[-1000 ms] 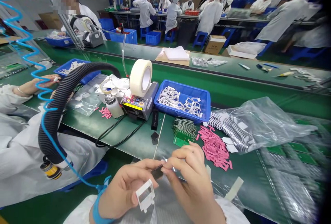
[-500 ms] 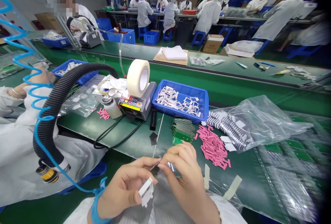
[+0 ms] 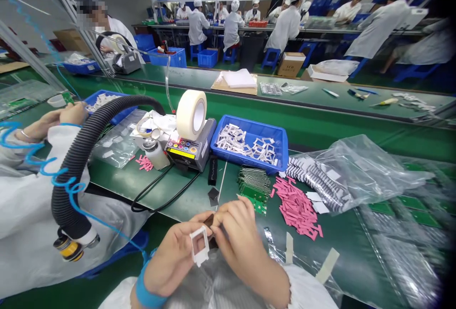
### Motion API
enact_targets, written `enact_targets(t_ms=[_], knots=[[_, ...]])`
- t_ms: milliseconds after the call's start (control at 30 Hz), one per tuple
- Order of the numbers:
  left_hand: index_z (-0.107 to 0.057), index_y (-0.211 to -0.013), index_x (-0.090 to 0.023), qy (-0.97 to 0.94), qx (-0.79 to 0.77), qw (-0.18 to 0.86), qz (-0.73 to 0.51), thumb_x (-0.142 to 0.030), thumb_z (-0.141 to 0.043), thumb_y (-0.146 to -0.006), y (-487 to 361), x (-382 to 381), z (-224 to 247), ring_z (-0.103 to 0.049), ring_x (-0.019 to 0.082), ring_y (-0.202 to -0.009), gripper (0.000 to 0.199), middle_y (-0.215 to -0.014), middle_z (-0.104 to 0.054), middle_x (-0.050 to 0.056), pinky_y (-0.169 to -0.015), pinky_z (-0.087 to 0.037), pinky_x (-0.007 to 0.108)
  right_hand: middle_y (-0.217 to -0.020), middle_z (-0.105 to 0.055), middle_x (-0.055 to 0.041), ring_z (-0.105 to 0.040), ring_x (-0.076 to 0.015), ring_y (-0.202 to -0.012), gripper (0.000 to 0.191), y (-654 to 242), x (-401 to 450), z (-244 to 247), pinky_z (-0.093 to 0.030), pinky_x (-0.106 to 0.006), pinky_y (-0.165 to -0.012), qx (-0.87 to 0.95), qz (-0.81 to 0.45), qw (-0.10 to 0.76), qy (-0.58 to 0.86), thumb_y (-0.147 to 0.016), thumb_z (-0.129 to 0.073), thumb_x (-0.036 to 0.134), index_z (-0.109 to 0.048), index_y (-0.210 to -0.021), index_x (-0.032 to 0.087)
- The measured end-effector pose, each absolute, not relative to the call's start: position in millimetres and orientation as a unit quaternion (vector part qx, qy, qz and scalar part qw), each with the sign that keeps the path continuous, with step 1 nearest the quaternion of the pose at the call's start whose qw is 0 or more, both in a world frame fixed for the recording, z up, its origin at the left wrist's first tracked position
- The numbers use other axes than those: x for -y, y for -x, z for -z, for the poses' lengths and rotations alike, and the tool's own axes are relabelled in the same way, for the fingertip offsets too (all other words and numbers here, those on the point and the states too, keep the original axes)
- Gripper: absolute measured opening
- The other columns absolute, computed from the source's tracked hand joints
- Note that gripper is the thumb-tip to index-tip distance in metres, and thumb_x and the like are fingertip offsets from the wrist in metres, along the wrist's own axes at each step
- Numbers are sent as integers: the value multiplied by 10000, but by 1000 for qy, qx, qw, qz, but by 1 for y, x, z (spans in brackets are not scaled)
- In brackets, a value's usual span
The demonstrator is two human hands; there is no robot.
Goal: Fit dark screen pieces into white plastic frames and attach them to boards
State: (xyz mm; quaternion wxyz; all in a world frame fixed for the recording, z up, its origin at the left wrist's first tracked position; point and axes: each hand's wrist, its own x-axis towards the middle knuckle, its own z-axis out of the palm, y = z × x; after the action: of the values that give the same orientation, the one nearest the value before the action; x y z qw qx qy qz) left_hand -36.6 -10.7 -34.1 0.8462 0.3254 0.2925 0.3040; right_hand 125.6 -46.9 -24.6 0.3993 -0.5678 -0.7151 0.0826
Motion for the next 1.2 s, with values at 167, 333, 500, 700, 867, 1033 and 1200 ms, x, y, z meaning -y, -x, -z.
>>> enact_targets(t_ms=[167, 333, 500, 700, 867, 1033, 1200], knots=[[-737, -875, -152, -224, -266, 865, -363, -373, -723, -703, 42, 4, 43, -574, 271, -1119, 280, -1198, -646, 116, -1052, -374, 407, -791, -526, 9, -506, -145, -778, 116, -124, 56, 23, -338, -378, -882, 724, -161, 400, 538, -880, -399, 122, -429, -802, 202], [-735, -873, -134, -185, -279, 855, -396, -330, -697, -743, 49, -1, 51, -546, 266, -1170, 237, -1183, -660, 121, -1094, -327, 428, -693, -525, 8, -497, -150, -666, 185, -134, 58, 70, -358, -285, -641, 724, -144, 305, 602, -862, -434, 100, -457, -703, 192], [-740, -855, -129, -204, -263, 865, -375, -344, -755, -677, 41, 2, 47, -587, 253, -1073, 280, -1121, -671, 117, -1035, -375, 402, -730, -577, -29, -514, -177, -671, 190, -147, 48, 94, -360, -312, -639, 748, -55, 279, 599, -874, -421, 112, -567, -777, 185], [-731, -821, -76, -242, -225, 881, -339, -395, -765, -647, 23, 12, 40, -586, 163, -786, 365, -856, -611, 94, -709, -447, 245, -1015, -643, -59, -546, -223, -873, 259, -142, 42, 41, -336, -401, -814, 804, 32, 322, 499, -865, -534, 265, -576, -1117, 219], [-726, -792, -67, -236, -235, 881, -336, -421, -784, -613, 22, 14, 40, -551, 130, -684, 401, -749, -567, 64, -661, -420, 231, -940, -688, 3, -584, -193, -824, 255, -142, 37, 39, -272, -446, -925, 825, 45, 311, 469, -826, -592, 210, -602, -1075, 265], [-726, -786, -142, -190, -172, 921, -292, -457, -763, -623, 29, 14, 37, -626, 227, -852, 356, -879, -675, 106, -782, -447, 327, -902, -699, -22, -646, -204, -850, 301, -142, 41, 29, -466, -397, -845, 721, -209, 471, 463, -776, -683, 426, -604, -1016, 264], [-727, -721, -172, -210, -109, 934, -267, -513, -744, -616, 27, 17, 30, -586, 306, -1037, 357, -951, -683, 118, -865, -449, 426, -982, -693, -60, -657, -191, -930, 360, -125, 47, 25, -553, -330, -771, 535, -493, 598, 337, -733, -694, 494, -580, -983, 262]])
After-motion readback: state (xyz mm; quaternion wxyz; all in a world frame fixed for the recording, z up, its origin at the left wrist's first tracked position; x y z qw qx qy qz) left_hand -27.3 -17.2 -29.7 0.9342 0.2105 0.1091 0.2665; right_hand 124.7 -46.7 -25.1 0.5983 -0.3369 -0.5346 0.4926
